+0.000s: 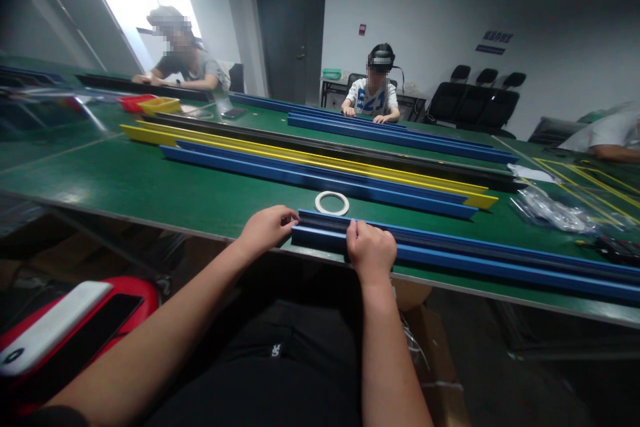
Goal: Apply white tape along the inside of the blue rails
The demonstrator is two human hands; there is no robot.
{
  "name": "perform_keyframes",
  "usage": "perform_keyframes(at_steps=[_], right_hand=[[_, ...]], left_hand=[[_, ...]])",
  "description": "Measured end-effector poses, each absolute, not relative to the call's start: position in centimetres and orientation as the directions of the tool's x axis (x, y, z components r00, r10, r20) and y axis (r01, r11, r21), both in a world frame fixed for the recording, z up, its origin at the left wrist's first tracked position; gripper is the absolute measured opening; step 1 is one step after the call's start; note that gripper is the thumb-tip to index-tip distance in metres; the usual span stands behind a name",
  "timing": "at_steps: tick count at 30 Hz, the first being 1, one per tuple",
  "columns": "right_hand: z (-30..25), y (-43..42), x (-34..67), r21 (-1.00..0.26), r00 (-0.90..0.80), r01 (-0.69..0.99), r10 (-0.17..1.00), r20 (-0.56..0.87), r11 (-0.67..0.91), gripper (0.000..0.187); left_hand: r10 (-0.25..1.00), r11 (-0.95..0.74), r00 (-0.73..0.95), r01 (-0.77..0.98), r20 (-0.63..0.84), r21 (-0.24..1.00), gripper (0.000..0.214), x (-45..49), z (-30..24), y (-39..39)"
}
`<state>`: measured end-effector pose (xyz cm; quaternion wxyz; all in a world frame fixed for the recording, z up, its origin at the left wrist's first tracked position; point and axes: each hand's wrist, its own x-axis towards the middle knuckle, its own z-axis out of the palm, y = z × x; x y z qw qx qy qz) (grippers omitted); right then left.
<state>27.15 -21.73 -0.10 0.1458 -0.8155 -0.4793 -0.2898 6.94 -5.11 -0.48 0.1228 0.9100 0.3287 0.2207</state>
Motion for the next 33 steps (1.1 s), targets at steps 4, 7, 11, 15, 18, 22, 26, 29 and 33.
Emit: perform_keyframes(at_steps=[4, 7, 11, 15, 18, 22, 26, 29, 33], right_hand=[[-0.08, -21.80, 27.13, 0.039, 0.370, 0.869, 0.699, 0.612, -0.494, 0.045], [-0.16, -21.76, 27.18, 0.039, 0.373, 0.866, 0.696, 0.613, -0.499, 0.045], [-0.47, -21.59, 27.30, 0.034, 0.384, 0.859, 0.687, 0.616, -0.511, 0.045], [-0.69, -21.52, 27.40, 0.030, 0.387, 0.859, 0.686, 0.616, -0.511, 0.045], [-0.71, -21.54, 27.40, 0.026, 0.386, 0.860, 0.683, 0.620, -0.509, 0.045], [-0.66, -21.54, 27.39, 0.028, 0.382, 0.860, 0.678, 0.629, -0.510, 0.045], [-0.70, -21.48, 27.48, 0.035, 0.369, 0.865, 0.682, 0.632, -0.501, 0.044], [-0.75, -21.47, 27.56, 0.043, 0.361, 0.867, 0.686, 0.632, -0.496, 0.043], [-0.74, -21.55, 27.53, 0.045, 0.365, 0.864, 0.685, 0.630, -0.502, 0.044]], left_hand=[[0.652, -0.754, 0.681, 0.535, 0.333, 0.381, 0.020, 6.91, -0.46, -5.19], [0.654, -0.754, 0.658, 0.525, 0.372, 0.396, 0.020, 6.85, -0.47, -5.32], [0.652, -0.757, 0.645, 0.525, 0.398, 0.389, 0.020, 6.76, -0.41, -5.52], [0.654, -0.756, 0.643, 0.525, 0.399, 0.392, 0.021, 6.71, -0.26, -5.72], [0.659, -0.751, 0.636, 0.530, 0.401, 0.394, 0.022, 6.69, -0.20, -5.81], [0.657, -0.754, 0.624, 0.521, 0.424, 0.400, 0.020, 6.70, -0.15, -5.87], [0.656, -0.754, 0.620, 0.521, 0.430, 0.400, 0.025, 6.71, -0.12, -5.88], [0.654, -0.756, 0.637, 0.527, 0.408, 0.389, 0.026, 6.73, -0.19, -5.77], [0.651, -0.758, 0.649, 0.528, 0.393, 0.382, 0.026, 6.72, -0.41, -5.52]])
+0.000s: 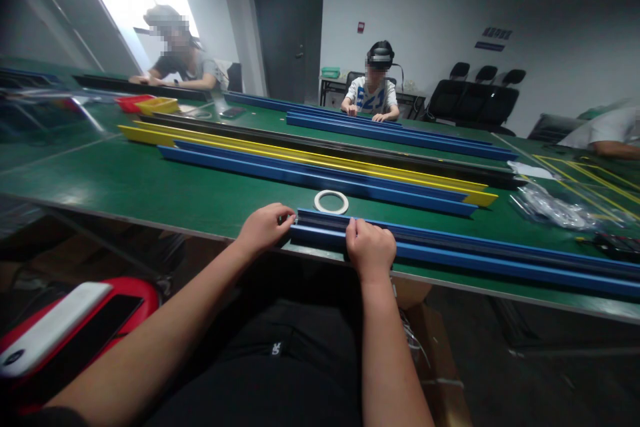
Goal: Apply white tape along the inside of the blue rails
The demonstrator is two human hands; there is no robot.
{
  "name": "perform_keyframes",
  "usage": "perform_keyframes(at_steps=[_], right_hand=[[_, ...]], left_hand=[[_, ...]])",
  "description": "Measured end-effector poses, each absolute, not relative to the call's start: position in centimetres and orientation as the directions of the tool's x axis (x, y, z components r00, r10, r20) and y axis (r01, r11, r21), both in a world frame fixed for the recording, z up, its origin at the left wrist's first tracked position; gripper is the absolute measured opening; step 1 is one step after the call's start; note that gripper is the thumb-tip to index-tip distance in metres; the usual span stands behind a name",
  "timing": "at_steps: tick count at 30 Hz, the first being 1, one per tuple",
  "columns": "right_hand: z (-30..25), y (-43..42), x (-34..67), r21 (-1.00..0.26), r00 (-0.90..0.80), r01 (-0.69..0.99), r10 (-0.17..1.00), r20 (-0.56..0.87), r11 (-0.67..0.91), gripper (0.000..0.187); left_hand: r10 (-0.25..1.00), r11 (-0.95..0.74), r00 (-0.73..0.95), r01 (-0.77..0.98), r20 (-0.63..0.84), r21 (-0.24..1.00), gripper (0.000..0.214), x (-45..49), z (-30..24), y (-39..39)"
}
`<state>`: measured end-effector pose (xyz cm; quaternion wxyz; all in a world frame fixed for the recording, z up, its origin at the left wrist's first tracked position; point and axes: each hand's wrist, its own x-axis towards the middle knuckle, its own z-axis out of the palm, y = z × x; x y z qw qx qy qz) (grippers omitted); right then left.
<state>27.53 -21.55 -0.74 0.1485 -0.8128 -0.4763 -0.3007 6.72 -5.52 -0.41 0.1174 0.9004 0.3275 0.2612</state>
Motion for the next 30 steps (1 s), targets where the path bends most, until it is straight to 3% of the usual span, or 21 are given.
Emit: perform_keyframes(at_steps=[11, 30], right_hand=[[-0.62, -21.56, 27.37, 0.045, 0.377, 0.857, 0.684, 0.625, -0.513, 0.045], [-0.64, -21.53, 27.35, 0.031, 0.374, 0.862, 0.677, 0.634, -0.506, 0.045]], left_hand=[[0.638, -0.770, 0.674, 0.563, 0.372, 0.301, 0.030, 6.84, -0.93, -5.27], [0.645, -0.763, 0.687, 0.562, 0.334, 0.319, 0.027, 6.86, -0.70, -5.33]])
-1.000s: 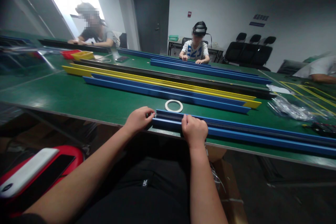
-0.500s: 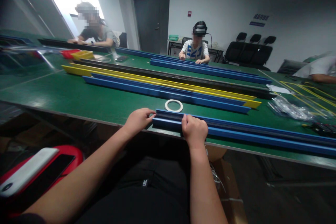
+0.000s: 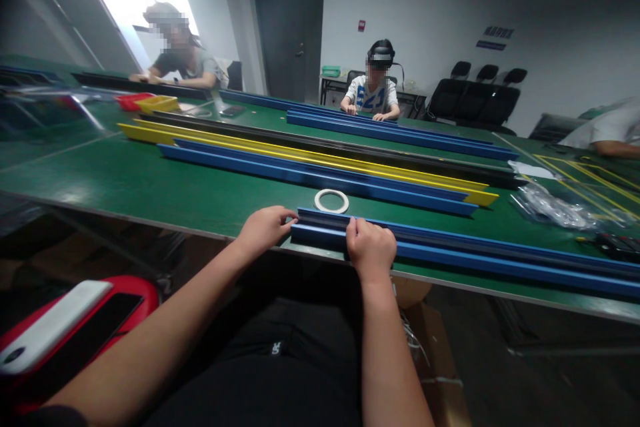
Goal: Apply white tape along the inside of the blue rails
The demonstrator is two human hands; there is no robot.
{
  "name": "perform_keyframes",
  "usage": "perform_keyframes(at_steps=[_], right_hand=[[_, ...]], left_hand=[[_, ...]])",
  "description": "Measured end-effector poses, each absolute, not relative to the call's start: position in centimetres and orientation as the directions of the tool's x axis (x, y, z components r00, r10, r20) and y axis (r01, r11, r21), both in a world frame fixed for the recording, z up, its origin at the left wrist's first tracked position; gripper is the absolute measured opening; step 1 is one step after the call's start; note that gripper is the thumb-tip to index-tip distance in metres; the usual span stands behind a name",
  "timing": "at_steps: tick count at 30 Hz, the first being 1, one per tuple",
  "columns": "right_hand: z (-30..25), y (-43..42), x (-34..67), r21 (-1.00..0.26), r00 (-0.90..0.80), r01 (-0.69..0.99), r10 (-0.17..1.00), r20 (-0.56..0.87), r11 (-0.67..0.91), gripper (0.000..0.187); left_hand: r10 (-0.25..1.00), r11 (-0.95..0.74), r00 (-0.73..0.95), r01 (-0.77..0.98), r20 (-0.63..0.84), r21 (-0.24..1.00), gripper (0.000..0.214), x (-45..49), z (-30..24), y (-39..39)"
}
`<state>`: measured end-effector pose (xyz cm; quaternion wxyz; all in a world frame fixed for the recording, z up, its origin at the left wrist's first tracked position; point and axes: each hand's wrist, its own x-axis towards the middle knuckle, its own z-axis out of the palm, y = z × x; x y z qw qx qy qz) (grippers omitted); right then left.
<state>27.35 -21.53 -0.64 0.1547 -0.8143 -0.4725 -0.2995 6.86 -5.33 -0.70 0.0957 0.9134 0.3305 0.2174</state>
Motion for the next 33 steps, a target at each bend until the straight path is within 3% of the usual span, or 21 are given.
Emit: perform_keyframes(at_steps=[13, 33], right_hand=[[-0.55, -21.59, 27.37, 0.045, 0.370, 0.859, 0.677, 0.636, -0.511, 0.045], [-0.29, -21.68, 27.18, 0.023, 0.378, 0.866, 0.685, 0.623, -0.499, 0.044]], left_hand=[[0.637, -0.771, 0.665, 0.561, 0.389, 0.303, 0.029, 6.78, -0.69, -5.49], [0.655, -0.755, 0.686, 0.576, 0.317, 0.314, 0.028, 6.97, -0.65, -5.22]])
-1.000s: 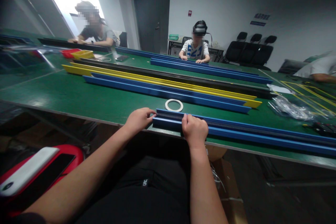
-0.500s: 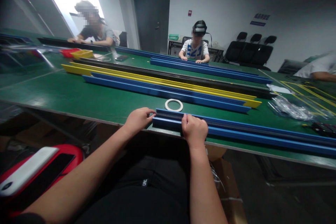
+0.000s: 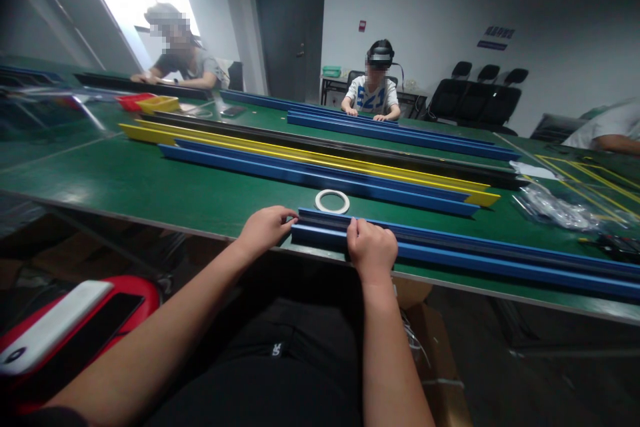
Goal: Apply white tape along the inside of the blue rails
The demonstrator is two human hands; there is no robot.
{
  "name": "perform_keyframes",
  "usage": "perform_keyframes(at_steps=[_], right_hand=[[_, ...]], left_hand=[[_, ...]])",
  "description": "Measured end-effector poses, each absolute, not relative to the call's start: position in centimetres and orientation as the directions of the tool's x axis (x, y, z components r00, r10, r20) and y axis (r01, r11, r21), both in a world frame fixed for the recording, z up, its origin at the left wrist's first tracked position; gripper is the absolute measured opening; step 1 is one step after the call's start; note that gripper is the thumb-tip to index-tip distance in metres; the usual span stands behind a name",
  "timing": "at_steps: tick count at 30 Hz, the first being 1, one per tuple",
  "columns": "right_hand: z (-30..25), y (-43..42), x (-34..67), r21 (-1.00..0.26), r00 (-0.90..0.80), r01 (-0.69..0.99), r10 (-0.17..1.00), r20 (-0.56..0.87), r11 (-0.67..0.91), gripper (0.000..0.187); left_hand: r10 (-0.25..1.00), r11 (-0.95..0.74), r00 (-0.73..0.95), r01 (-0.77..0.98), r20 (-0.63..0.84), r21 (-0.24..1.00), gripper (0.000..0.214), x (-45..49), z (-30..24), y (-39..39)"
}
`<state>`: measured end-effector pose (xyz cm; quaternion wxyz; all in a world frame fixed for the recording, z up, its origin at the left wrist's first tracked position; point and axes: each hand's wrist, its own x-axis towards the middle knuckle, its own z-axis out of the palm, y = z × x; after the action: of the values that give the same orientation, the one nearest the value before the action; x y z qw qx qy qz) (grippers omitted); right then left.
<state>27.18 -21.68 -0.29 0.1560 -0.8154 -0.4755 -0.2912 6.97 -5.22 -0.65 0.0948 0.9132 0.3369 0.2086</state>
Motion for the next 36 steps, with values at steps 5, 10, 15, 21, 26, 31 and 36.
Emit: perform_keyframes(at_steps=[5, 10, 15, 21, 26, 31, 36], right_hand=[[-0.29, -21.68, 27.19, 0.034, 0.376, 0.865, 0.692, 0.616, -0.500, 0.044], [-0.31, -21.70, 27.21, 0.037, 0.383, 0.860, 0.691, 0.613, -0.509, 0.045], [-0.48, -21.59, 27.22, 0.035, 0.380, 0.859, 0.681, 0.626, -0.511, 0.044], [-0.30, -21.71, 27.21, 0.032, 0.373, 0.867, 0.689, 0.622, -0.497, 0.045], [-0.44, -21.63, 27.25, 0.026, 0.382, 0.860, 0.677, 0.629, -0.510, 0.045], [-0.52, -21.55, 27.21, 0.030, 0.377, 0.861, 0.678, 0.631, -0.507, 0.044], [-0.45, -21.57, 27.18, 0.030, 0.380, 0.861, 0.681, 0.627, -0.508, 0.044]], left_hand=[[0.643, -0.765, 0.695, 0.566, 0.321, 0.308, 0.027, 6.92, -0.72, -5.09], [0.645, -0.763, 0.696, 0.564, 0.315, 0.315, 0.027, 6.91, -0.75, -5.03], [0.652, -0.756, 0.693, 0.570, 0.306, 0.321, 0.029, 6.93, -0.66, -5.04], [0.653, -0.755, 0.697, 0.571, 0.296, 0.322, 0.029, 6.99, -0.75, -4.92], [0.661, -0.748, 0.693, 0.578, 0.288, 0.326, 0.029, 7.08, -0.75, -4.86], [0.652, -0.756, 0.696, 0.571, 0.301, 0.319, 0.029, 7.04, -0.70, -4.91], [0.645, -0.762, 0.709, 0.569, 0.285, 0.309, 0.028, 7.02, -0.61, -4.93]])
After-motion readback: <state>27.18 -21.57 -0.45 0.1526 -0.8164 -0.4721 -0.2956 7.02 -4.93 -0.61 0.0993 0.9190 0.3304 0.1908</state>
